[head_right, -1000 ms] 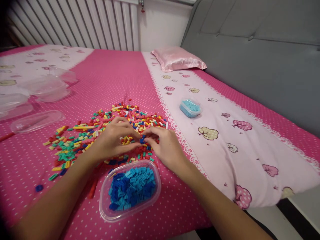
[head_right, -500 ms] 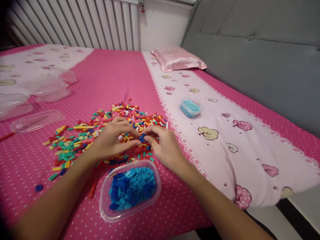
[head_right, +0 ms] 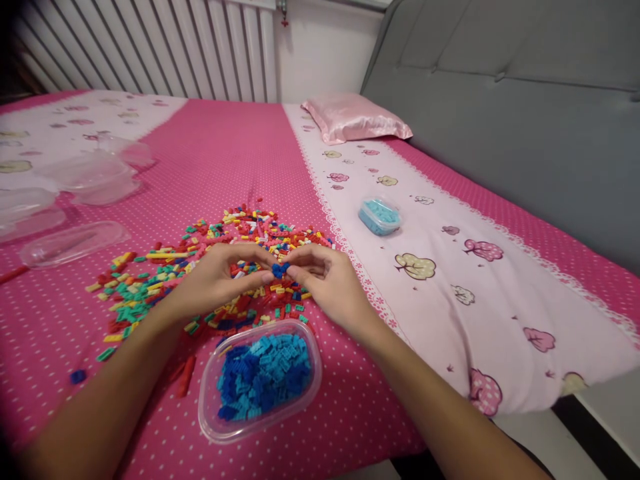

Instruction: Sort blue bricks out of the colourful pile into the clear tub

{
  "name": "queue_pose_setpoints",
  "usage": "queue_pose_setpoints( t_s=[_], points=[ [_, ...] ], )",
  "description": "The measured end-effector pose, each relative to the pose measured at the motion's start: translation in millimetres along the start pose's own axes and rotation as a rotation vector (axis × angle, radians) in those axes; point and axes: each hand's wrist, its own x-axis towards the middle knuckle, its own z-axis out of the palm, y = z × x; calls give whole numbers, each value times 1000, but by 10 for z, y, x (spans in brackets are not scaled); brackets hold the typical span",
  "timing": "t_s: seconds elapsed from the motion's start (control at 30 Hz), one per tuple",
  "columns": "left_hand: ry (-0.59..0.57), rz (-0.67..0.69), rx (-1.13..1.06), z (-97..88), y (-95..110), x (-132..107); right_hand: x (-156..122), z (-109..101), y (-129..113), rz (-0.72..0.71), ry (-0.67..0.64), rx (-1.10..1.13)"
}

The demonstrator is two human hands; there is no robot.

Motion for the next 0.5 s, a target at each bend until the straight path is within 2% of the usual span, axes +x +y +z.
queue_pose_setpoints(
  t_s=[0.27, 0.4, 0.5],
  points=[
    [-13, -9, -15, -12, -18, -1, -25, 20, -14, 3, 54, -4],
    [-20, -16, 2, 7, -8, 5, -17, 19, -5, -16, 50, -31],
    [-2, 6, 27, 16, -5, 12, -7, 10, 8, 22, 33, -17]
  ],
)
